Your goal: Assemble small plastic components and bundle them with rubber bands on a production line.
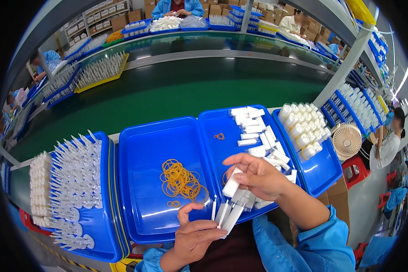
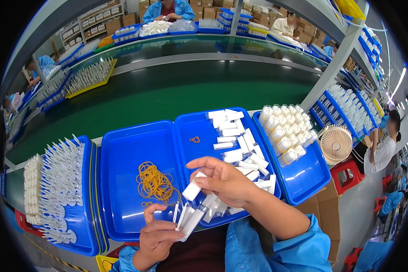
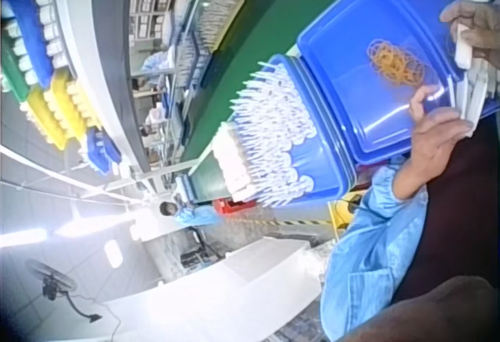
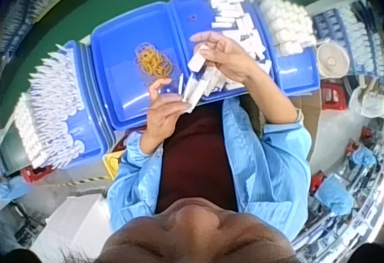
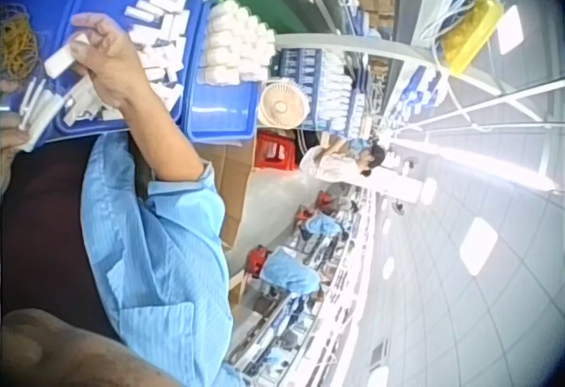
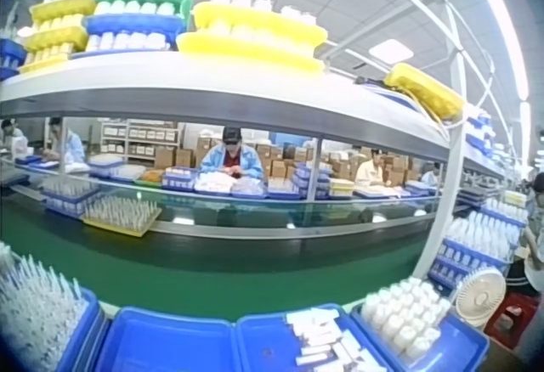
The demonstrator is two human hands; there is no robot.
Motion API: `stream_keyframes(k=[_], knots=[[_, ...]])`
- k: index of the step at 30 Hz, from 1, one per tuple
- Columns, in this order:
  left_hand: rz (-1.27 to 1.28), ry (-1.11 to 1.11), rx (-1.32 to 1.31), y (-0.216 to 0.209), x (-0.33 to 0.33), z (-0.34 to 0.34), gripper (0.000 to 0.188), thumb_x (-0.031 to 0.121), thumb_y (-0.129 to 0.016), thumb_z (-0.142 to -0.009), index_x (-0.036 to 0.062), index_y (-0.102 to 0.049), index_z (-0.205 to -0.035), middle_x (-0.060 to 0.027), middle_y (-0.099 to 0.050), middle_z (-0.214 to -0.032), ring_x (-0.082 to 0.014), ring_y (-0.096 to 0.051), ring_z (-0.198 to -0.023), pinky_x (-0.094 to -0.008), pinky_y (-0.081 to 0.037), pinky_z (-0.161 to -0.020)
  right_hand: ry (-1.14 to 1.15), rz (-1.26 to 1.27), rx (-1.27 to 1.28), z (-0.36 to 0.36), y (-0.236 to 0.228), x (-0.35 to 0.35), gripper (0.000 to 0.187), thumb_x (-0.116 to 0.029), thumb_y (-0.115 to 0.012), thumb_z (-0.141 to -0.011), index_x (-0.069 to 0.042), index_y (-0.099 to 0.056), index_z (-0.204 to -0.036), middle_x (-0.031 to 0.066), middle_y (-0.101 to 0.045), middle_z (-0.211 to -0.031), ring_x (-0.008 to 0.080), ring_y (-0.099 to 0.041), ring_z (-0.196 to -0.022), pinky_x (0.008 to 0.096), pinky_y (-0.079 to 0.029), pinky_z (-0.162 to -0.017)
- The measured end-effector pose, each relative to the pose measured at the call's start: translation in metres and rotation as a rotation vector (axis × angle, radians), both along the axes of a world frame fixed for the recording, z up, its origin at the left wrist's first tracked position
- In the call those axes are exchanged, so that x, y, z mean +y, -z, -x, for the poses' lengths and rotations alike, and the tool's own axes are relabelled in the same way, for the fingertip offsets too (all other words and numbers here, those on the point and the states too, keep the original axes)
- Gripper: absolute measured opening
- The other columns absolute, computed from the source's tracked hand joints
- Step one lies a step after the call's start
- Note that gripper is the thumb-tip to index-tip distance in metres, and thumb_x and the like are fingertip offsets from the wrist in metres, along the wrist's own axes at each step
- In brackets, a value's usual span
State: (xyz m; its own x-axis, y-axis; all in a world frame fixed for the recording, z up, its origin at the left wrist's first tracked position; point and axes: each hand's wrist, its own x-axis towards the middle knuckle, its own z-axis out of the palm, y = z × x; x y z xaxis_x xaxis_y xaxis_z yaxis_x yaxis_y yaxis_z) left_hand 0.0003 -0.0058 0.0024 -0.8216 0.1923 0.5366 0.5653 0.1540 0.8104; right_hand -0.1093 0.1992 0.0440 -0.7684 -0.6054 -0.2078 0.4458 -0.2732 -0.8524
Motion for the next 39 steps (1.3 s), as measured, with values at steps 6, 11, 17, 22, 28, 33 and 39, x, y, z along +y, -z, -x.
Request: stream_keyframes(k=[6, 11, 17, 22, 28, 33, 39], knots=[[0.045, 0.005, 0.004, -0.003, 0.000, 0.000, 0.016, 0.014, -0.070, -0.070, 0.0168, -0.070, -0.085, 0.0019, -0.064, -0.080, -0.0222, -0.048, -0.094, -0.0368, -0.030, -0.087, -0.048, -0.008, -0.054, -0.010, -0.001, -0.001, 0.043, -0.007, -0.056, -0.085, -0.002, -0.043, -0.126, 0.0037, -0.058, -0.094, 0.0079, -0.055, -0.079, 0.0196, -0.043, -0.067], [0.095, -0.014, -0.063, 0.002, 0.000, 0.000, 0.018, 0.011, -0.071, -0.066, 0.0180, -0.071, -0.083, 0.0036, -0.063, -0.081, -0.0222, -0.046, -0.095, -0.0363, -0.030, -0.087, -0.061, -0.574, 0.761, -0.019, -0.020, 0.002, 0.045, -0.003, -0.055, -0.084, -0.001, -0.042, -0.128, 0.0051, -0.060, -0.090, 0.0106, -0.058, -0.083, 0.0224, -0.045, -0.073], [0.172, 0.032, 0.011, -0.002, -0.001, -0.003, 0.021, 0.011, -0.069, -0.063, 0.0213, -0.072, -0.081, 0.0097, -0.061, -0.084, -0.0242, -0.040, -0.102, -0.0411, -0.026, -0.091, -0.127, -0.306, 0.268, -0.028, -0.025, 0.008, 0.045, -0.001, -0.055, -0.084, -0.003, -0.043, -0.128, 0.0057, -0.062, -0.094, 0.0071, -0.057, -0.083, 0.0195, -0.045, -0.073], [0.028, -0.017, -0.010, 0.001, 0.005, -0.006, 0.013, 0.022, -0.071, -0.068, 0.0170, -0.067, -0.079, -0.0024, -0.058, -0.097, -0.0312, -0.038, -0.108, -0.0446, -0.023, -0.094, -0.206, -0.340, 0.404, -0.045, -0.023, 0.004, 0.046, -0.008, -0.061, -0.082, -0.006, -0.047, -0.126, 0.0057, -0.062, -0.096, 0.0120, -0.056, -0.093, 0.0265, -0.045, -0.083], [0.111, -0.039, -0.043, 0.007, 0.002, -0.008, 0.023, 0.017, -0.071, -0.070, 0.0085, -0.053, -0.081, -0.0111, -0.055, -0.099, -0.0351, -0.037, -0.113, -0.0489, -0.025, -0.095, -0.161, -0.324, 0.685, -0.051, -0.010, -0.004, 0.045, -0.007, -0.064, -0.079, -0.004, -0.051, -0.122, 0.0080, -0.061, -0.100, 0.0195, -0.056, -0.095, 0.0303, -0.042, -0.087], [-0.186, -0.106, -0.143, 0.014, 0.005, 0.001, 0.018, 0.014, -0.070, -0.072, 0.0077, -0.057, -0.082, -0.0115, -0.058, -0.098, -0.0352, -0.037, -0.113, -0.0481, -0.023, -0.097, 0.024, -0.740, 1.074, 0.032, -0.001, 0.009, 0.033, -0.018, -0.067, -0.074, -0.005, -0.060, -0.104, 0.0108, -0.062, -0.094, 0.0252, -0.059, -0.085, 0.0347, -0.047, -0.077], [-0.311, -0.097, -0.201, 0.005, 0.008, -0.005, 0.020, 0.011, -0.070, -0.073, 0.0069, -0.056, -0.086, -0.0108, -0.059, -0.096, -0.0344, -0.035, -0.116, -0.0483, -0.021, -0.098, -0.138, -1.675, 1.271, 0.097, 0.037, 0.029, 0.026, -0.008, -0.065, -0.066, -0.005, -0.062, -0.092, 0.0117, -0.062, -0.087, 0.0288, -0.060, -0.085, 0.0390, -0.050, -0.072]])
